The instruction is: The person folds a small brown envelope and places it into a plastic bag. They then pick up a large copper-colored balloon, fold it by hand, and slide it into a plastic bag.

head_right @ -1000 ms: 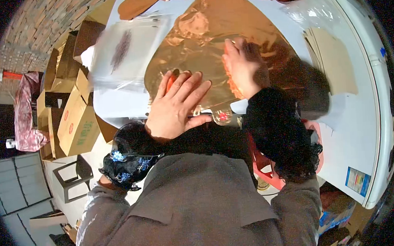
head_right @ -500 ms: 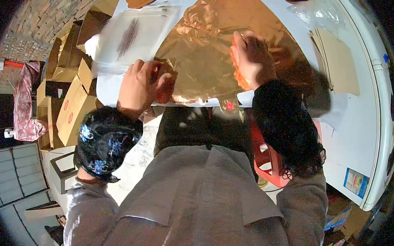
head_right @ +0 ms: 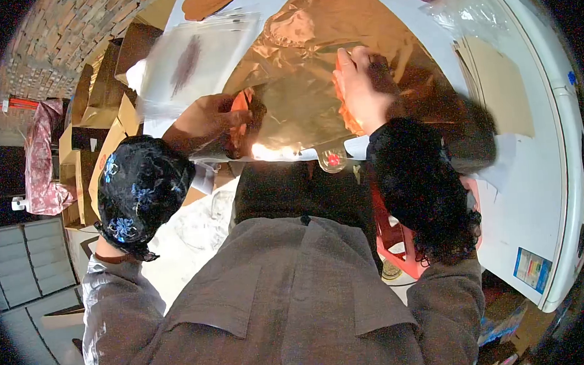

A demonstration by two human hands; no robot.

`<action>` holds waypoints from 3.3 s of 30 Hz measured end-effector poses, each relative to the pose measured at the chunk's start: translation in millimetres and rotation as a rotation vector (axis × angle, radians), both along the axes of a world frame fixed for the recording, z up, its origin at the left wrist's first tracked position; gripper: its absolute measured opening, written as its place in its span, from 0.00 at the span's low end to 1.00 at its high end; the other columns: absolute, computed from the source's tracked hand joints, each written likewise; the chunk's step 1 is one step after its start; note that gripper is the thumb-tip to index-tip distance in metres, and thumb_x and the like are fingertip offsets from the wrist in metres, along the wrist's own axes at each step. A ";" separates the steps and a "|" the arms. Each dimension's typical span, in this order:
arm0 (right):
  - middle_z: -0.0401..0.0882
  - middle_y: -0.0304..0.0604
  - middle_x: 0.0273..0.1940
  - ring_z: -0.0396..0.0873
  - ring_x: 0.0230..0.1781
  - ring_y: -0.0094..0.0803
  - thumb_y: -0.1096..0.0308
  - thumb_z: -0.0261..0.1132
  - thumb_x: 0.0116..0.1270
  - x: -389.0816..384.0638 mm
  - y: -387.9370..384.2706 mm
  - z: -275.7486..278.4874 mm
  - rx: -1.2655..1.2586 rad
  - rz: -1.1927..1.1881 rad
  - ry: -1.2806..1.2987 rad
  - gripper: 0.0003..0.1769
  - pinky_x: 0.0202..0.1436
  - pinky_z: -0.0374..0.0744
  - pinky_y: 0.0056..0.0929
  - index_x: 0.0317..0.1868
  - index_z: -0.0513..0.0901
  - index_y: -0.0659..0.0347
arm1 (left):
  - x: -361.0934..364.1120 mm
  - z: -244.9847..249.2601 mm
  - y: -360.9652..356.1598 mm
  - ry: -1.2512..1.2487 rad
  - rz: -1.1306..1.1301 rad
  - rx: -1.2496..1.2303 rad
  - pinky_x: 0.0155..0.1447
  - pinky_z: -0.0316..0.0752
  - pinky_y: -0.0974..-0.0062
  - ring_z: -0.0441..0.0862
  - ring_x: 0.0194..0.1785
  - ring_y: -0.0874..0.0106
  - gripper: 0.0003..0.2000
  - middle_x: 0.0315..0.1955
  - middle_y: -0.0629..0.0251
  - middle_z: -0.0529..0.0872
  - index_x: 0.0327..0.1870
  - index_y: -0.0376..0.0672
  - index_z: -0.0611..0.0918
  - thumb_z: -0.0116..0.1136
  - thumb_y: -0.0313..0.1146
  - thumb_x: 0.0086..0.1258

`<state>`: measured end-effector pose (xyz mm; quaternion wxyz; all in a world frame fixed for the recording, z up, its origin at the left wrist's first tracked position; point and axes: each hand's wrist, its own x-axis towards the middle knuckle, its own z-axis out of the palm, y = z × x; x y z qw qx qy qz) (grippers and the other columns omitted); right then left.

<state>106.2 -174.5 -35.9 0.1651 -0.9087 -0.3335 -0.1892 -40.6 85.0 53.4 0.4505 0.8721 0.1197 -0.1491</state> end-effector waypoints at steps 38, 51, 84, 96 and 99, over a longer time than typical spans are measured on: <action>0.72 0.41 0.52 0.74 0.56 0.42 0.57 0.63 0.72 -5.9 0.9 4.8 -0.028 -0.033 -0.078 0.21 0.52 0.83 0.41 0.62 0.79 0.55 | -29.4 -42.7 -148.8 -0.623 0.366 0.214 0.45 0.75 0.55 0.77 0.40 0.47 0.18 0.39 0.45 0.77 0.45 0.32 0.75 0.71 0.32 0.64; 0.74 0.49 0.57 0.75 0.57 0.50 0.62 0.65 0.72 -6.5 -3.6 11.1 -0.034 0.031 -0.026 0.24 0.59 0.78 0.45 0.65 0.77 0.60 | -13.5 -61.4 -166.5 -0.890 0.495 -0.090 0.63 0.71 0.59 0.73 0.64 0.47 0.33 0.67 0.33 0.64 0.57 0.32 0.63 0.75 0.25 0.58; 0.73 0.43 0.52 0.75 0.54 0.42 0.69 0.65 0.65 5.7 -16.0 -6.6 0.127 0.231 -0.144 0.28 0.54 0.80 0.37 0.67 0.76 0.58 | -12.4 -65.0 -142.8 -0.897 -0.151 0.423 0.78 0.61 0.52 0.66 0.77 0.55 0.29 0.72 0.56 0.74 0.70 0.42 0.75 0.60 0.22 0.64; 0.74 0.42 0.49 0.79 0.51 0.41 0.71 0.70 0.61 2.0 -12.8 -0.6 0.155 0.195 -0.177 0.31 0.51 0.83 0.36 0.67 0.79 0.54 | -11.7 -66.2 -137.3 -0.838 -0.234 0.427 0.77 0.62 0.55 0.67 0.76 0.56 0.30 0.71 0.59 0.74 0.71 0.44 0.75 0.63 0.26 0.63; 0.75 0.43 0.49 0.79 0.51 0.41 0.71 0.70 0.61 5.5 -16.3 0.8 0.181 0.240 -0.192 0.31 0.51 0.83 0.36 0.67 0.79 0.56 | -11.9 -65.2 -136.3 -0.830 -0.245 0.426 0.78 0.61 0.55 0.67 0.77 0.57 0.30 0.72 0.59 0.74 0.70 0.46 0.75 0.63 0.27 0.63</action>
